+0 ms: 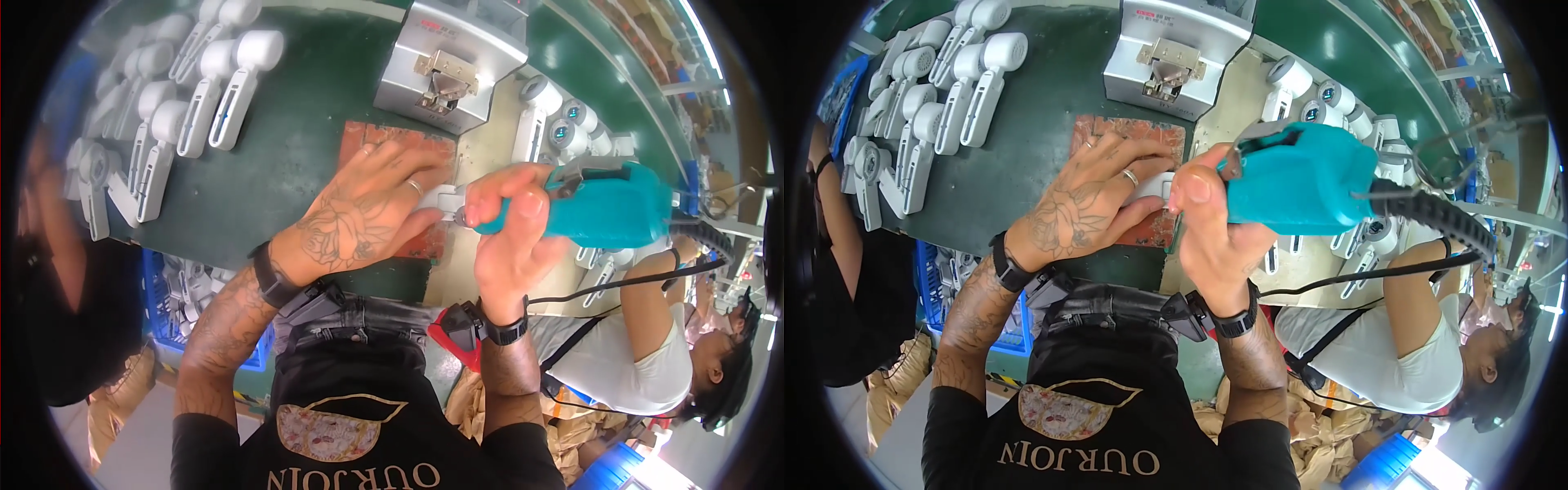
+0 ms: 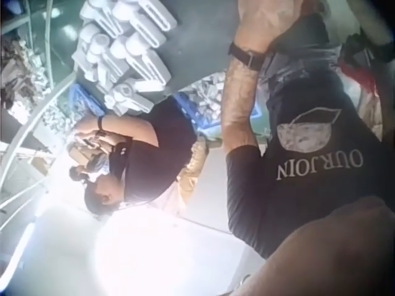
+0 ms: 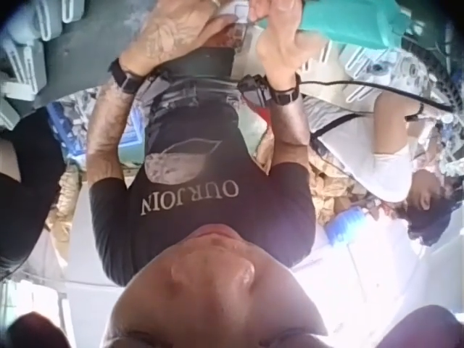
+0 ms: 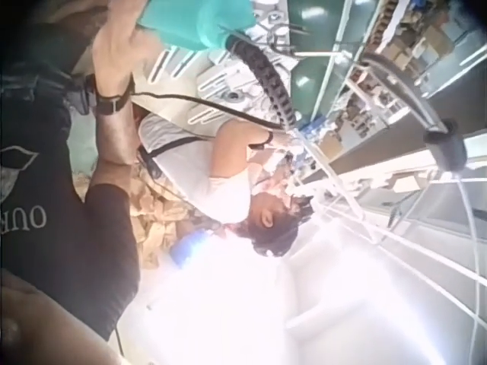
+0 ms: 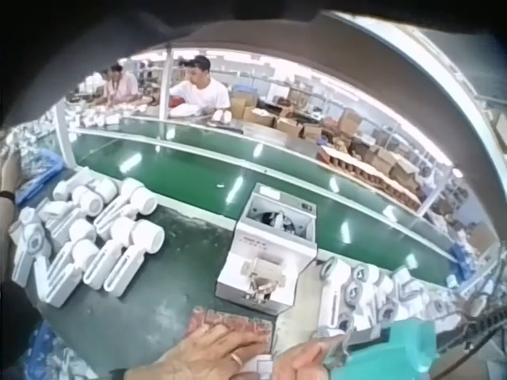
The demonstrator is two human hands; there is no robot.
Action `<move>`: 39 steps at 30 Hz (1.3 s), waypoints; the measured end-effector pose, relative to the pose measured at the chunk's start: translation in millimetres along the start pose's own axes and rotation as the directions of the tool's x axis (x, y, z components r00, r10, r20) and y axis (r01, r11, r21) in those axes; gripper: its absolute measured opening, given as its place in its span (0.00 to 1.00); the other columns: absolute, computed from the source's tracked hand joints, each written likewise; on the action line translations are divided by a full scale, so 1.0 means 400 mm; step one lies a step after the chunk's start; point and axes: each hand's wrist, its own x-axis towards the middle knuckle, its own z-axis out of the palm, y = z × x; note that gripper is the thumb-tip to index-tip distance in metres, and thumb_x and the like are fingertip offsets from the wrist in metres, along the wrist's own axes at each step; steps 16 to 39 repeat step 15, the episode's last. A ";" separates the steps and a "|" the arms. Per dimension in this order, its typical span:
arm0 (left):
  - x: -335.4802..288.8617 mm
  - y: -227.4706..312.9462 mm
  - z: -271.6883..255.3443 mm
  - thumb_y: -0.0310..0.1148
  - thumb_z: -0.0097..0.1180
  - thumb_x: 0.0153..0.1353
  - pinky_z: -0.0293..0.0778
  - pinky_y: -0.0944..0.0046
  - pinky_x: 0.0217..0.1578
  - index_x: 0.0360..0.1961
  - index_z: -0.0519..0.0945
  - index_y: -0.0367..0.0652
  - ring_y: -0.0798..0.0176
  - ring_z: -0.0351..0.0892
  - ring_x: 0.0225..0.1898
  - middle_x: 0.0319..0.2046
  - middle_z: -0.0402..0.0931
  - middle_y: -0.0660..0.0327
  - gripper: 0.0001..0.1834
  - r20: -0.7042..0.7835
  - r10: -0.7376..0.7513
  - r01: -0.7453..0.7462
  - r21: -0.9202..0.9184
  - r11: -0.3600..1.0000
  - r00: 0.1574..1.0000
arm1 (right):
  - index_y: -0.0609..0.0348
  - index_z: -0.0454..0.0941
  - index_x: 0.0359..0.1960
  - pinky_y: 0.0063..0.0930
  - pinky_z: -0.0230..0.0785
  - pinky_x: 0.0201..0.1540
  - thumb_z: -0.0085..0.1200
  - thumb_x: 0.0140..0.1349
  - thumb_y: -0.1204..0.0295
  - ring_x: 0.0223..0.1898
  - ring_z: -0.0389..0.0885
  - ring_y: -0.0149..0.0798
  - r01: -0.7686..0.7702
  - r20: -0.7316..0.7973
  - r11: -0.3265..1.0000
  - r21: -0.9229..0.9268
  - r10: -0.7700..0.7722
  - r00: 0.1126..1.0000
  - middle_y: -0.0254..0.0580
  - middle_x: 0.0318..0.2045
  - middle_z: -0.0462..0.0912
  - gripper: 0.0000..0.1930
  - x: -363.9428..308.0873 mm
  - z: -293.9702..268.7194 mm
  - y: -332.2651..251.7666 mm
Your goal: The person picks up a handheld fan, inserts a component into the handle, and drives a screw into the casing using a power screwdriver. They then use a manual screwdriver to adjust a part in the handle before repeating the process with another fan.
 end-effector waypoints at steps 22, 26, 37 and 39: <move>-0.304 -0.258 -0.279 0.43 0.68 0.60 0.58 0.41 0.69 0.58 0.77 0.43 0.42 0.68 0.67 0.64 0.70 0.39 0.28 -0.225 -0.245 0.308 0.869 0.388 0.943 | 0.56 0.63 0.38 0.19 0.60 0.30 0.48 0.63 0.30 0.21 0.68 0.31 -0.009 -0.308 1.000 0.020 0.015 0.951 0.34 0.20 0.68 0.36 -0.219 -0.134 -0.134; -0.304 -0.258 -0.279 0.43 0.68 0.60 0.58 0.41 0.69 0.58 0.77 0.43 0.42 0.68 0.67 0.64 0.70 0.39 0.28 -0.225 -0.245 0.308 0.869 0.388 0.943 | 0.56 0.63 0.38 0.19 0.60 0.30 0.48 0.63 0.30 0.21 0.68 0.31 -0.009 -0.308 1.000 0.020 0.015 0.951 0.34 0.20 0.68 0.36 -0.219 -0.134 -0.134; -0.304 -0.258 -0.279 0.43 0.68 0.60 0.58 0.41 0.69 0.58 0.77 0.43 0.42 0.68 0.67 0.64 0.70 0.39 0.28 -0.225 -0.245 0.308 0.869 0.388 0.943 | 0.56 0.63 0.38 0.19 0.60 0.30 0.48 0.63 0.30 0.21 0.68 0.31 -0.009 -0.308 1.000 0.020 0.015 0.951 0.34 0.20 0.68 0.36 -0.219 -0.134 -0.134; -0.304 -0.258 -0.279 0.43 0.68 0.60 0.58 0.41 0.69 0.58 0.77 0.43 0.42 0.68 0.67 0.64 0.70 0.39 0.28 -0.225 -0.245 0.308 0.869 0.388 0.943 | 0.56 0.63 0.38 0.19 0.60 0.30 0.48 0.63 0.30 0.21 0.68 0.31 -0.009 -0.308 1.000 0.020 0.015 0.951 0.34 0.20 0.68 0.36 -0.219 -0.134 -0.134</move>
